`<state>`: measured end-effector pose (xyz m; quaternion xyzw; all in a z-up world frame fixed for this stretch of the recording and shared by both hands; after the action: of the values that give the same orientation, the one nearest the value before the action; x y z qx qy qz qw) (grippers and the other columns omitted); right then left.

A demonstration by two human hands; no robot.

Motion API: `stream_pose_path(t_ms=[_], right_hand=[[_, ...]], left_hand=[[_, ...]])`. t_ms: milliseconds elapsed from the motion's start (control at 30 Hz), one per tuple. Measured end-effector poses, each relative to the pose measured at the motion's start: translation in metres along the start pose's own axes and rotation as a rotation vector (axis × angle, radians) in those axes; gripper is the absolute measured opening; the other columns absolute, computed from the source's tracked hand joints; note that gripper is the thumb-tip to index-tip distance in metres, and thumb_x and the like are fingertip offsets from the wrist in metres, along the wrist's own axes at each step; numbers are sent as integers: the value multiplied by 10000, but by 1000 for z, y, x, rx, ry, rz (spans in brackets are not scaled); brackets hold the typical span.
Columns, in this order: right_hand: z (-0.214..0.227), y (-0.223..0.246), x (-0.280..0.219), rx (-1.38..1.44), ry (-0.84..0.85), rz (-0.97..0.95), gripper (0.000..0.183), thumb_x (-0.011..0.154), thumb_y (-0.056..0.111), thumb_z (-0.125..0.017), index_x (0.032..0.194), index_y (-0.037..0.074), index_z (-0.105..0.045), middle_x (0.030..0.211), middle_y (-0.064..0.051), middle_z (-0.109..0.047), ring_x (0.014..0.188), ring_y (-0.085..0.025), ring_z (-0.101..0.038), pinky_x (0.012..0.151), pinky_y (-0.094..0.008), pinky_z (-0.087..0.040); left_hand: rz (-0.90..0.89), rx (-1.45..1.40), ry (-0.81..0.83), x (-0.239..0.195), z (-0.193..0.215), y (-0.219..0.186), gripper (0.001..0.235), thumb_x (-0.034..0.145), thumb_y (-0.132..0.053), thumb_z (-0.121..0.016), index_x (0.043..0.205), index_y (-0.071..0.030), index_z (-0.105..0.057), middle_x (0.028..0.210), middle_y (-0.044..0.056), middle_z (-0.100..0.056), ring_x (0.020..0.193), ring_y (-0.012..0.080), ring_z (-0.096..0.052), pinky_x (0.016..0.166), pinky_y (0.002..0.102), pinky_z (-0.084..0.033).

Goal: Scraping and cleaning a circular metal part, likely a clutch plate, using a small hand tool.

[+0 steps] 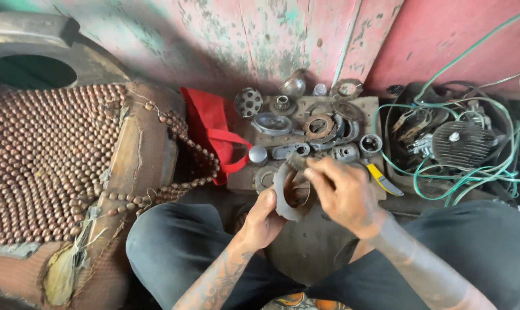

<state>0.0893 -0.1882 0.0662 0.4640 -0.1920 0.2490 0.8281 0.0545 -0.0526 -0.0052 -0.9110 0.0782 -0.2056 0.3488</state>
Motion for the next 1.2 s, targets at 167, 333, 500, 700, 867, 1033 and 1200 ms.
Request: stream_pose_path(t_ms=[167,333,500,700,867,1033,1200], right_hand=[[-13,-5,-8,20,181,1,206,989,211,-628,1058,33,-705,947,-86,-779,716,-200,-746,620,-330,-557],[10,-46,1,162,82,-281,261,996,265,-611,1091,24,-646,748,-29,-650,632,-98,-512,594,-276,-415],[-19,-72,-26,840,209,-743,205,993,208,-592,1094,63,-489,766,-63,-570,422,-69,-359,360,-213,-296],[-46,-64,-46,989,204,-704,249,968,143,-663,933,75,-427,543,8,-282,401,-81,-266,377,-260,-243],[-47,-59,-44,1052,164,-824,198,908,63,-706,988,68,-524,550,3,-351,385,-89,-255,355,-257,-220],[-56,-96,-51,1192,228,-916,428,881,-45,-680,1187,138,-442,834,-115,-708,385,-59,-276,342,-224,-245],[-34,-110,-37,1118,281,-752,434,861,-44,-716,1132,154,-441,821,-76,-643,379,-101,-378,324,-240,-229]], left_hand=[[222,56,-114,-15,14,-4,592,1053,-529,-474,1255,19,-569,1039,119,-639,935,222,-594,826,363,-501],[7,196,14,-7,-13,-32,953,1017,-534,-656,1617,52,-205,1598,223,-414,1481,341,-436,1240,477,-372],[-110,349,-57,-7,-30,-56,1173,911,-429,-833,1651,-42,-9,1593,244,-361,1511,372,-383,1258,534,-342],[-453,790,-25,-16,-36,-56,892,933,-277,-777,1600,-61,-226,1574,188,-213,1572,479,-301,1310,589,-324],[-476,943,-27,-17,-40,-52,878,923,-232,-790,1605,-160,-242,1578,218,-203,1582,484,-273,1231,562,-486],[-501,1028,12,-17,-34,-44,1023,981,-582,-667,1659,-120,-56,1653,246,-159,1603,436,-197,1342,620,-231],[207,38,126,-11,-36,-9,1007,922,-834,-228,1651,-241,132,1747,134,-70,1598,367,-170,1185,641,-322]])
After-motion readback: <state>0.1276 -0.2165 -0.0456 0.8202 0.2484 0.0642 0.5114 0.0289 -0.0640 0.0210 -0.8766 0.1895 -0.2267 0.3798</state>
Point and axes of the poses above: each hand's wrist, its own x-axis towards the middle knuckle, its own z-axis out of the back of the hand, y = z × x, the point moved 6 cm from there along x, towards the middle knuckle
